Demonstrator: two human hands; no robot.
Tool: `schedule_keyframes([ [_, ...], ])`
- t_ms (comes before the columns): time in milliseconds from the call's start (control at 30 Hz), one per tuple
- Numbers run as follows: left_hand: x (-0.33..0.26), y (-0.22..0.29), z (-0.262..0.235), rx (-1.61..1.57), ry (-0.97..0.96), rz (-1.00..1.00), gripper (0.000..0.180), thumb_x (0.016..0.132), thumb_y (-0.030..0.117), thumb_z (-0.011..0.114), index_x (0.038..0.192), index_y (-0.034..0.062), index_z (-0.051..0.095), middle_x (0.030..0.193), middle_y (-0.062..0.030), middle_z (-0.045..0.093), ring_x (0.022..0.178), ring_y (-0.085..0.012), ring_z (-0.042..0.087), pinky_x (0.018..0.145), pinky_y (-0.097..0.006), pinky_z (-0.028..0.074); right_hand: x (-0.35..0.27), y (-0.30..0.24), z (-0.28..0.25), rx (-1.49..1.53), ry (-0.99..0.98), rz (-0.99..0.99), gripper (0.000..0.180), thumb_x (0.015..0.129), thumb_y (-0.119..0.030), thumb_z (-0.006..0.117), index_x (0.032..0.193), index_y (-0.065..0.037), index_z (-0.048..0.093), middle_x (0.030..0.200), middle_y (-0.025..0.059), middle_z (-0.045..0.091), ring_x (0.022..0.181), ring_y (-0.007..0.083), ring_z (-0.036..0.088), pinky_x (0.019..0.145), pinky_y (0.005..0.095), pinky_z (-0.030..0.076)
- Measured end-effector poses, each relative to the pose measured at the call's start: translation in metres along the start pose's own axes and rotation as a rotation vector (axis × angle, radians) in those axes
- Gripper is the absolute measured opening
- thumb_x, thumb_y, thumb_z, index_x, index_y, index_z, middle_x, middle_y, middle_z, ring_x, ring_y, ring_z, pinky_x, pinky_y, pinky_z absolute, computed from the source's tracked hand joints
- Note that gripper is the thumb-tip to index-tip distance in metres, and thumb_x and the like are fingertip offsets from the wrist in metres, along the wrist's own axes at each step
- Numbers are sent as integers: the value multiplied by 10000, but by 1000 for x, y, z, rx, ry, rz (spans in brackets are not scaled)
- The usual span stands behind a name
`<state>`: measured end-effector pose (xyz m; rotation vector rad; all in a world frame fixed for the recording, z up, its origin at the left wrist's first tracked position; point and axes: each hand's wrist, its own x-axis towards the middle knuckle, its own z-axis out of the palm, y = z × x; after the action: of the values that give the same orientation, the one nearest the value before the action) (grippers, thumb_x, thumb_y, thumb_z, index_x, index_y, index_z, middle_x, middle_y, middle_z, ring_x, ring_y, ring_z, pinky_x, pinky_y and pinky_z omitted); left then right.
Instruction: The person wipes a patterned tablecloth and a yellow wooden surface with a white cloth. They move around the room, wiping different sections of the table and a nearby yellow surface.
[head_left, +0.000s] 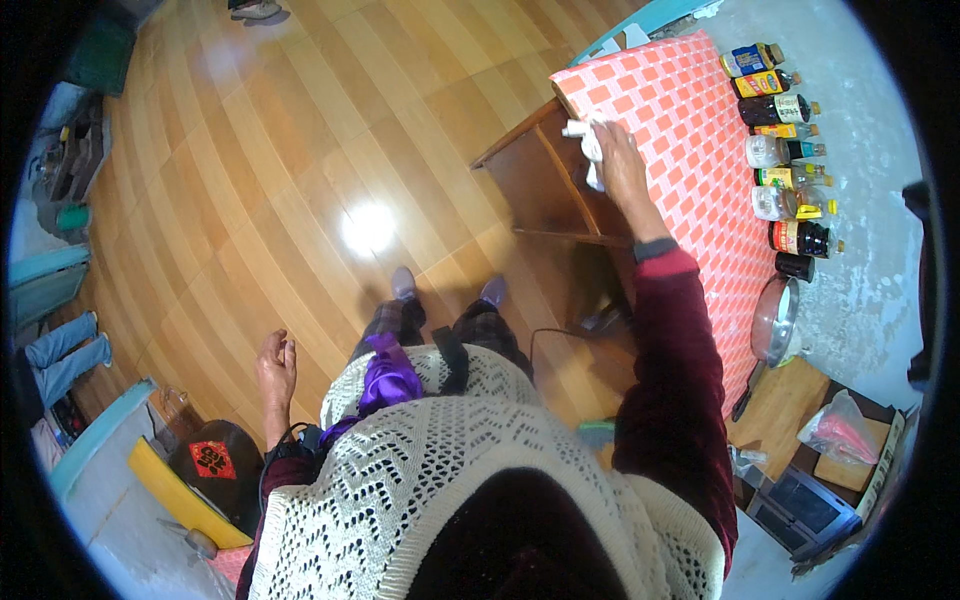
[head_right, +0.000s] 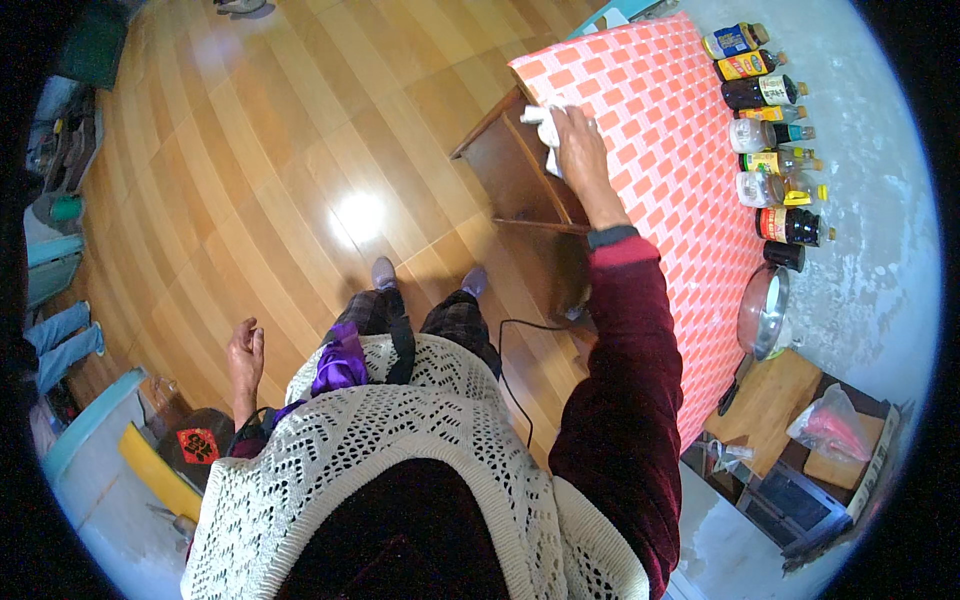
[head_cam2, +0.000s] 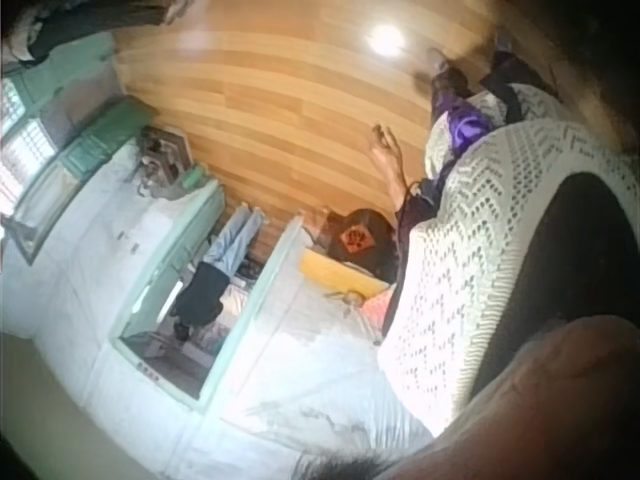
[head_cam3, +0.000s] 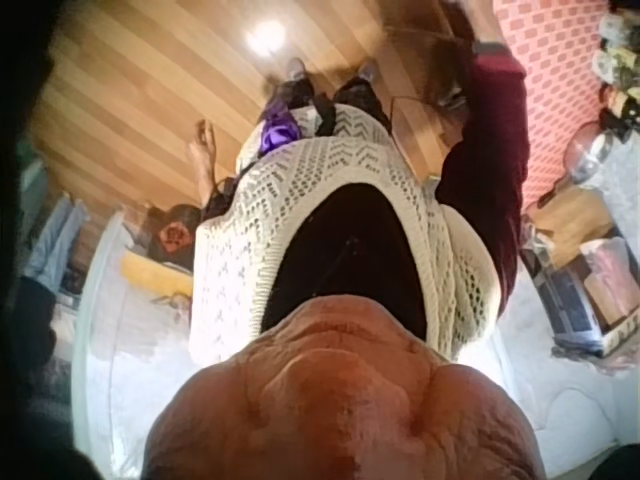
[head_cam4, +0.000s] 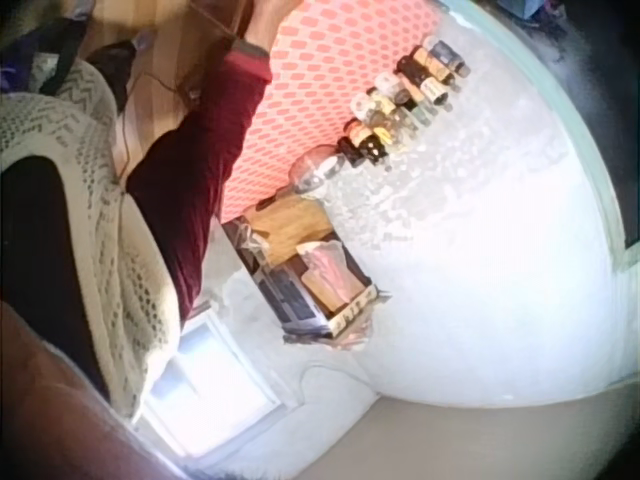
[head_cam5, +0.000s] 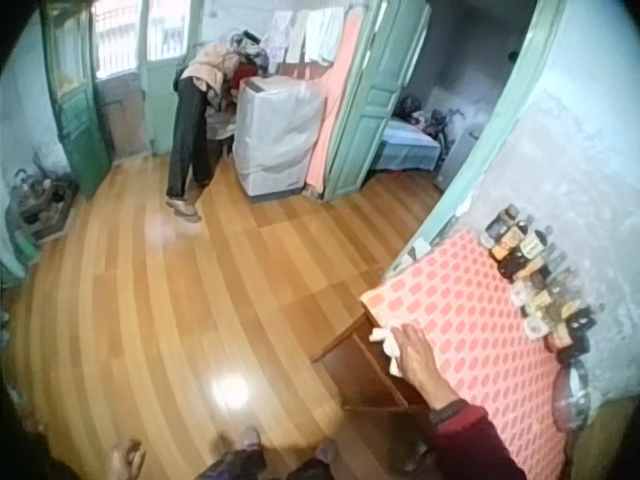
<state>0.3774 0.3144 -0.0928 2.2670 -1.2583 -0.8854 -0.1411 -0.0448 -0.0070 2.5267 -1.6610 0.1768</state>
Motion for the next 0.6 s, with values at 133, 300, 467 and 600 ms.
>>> schedule_keyframes([
  [133,0,-7,4,13,2,-2,254,907,171,582,1093,0,607,1037,-192,648,911,-296,666,779,-388,525,-43,10,-18,29,-73,19,410,791,8,573,1197,-51,566,1224,173,532,1049,384,540,892,435,464],
  [300,-1,-4,11,-22,43,-10,260,911,179,585,1105,8,606,1011,-193,654,902,-293,667,772,-383,527,-43,54,-35,193,-113,182,410,783,11,590,1188,-53,571,1163,186,562,1083,354,551,931,394,452],
  [467,-16,21,18,-22,62,-101,275,912,185,592,1125,12,601,1002,-196,658,887,-291,668,766,-386,531,0,108,-43,212,-91,253,382,819,9,602,1196,-41,567,1138,181,584,1063,341,572,913,398,461],
  [600,-30,45,36,14,123,-119,275,910,181,599,1121,6,603,990,-182,667,895,-271,667,772,-383,531,50,159,-25,200,-70,97,441,817,-47,555,1256,-36,514,1202,200,551,1124,362,533,959,415,429],
])
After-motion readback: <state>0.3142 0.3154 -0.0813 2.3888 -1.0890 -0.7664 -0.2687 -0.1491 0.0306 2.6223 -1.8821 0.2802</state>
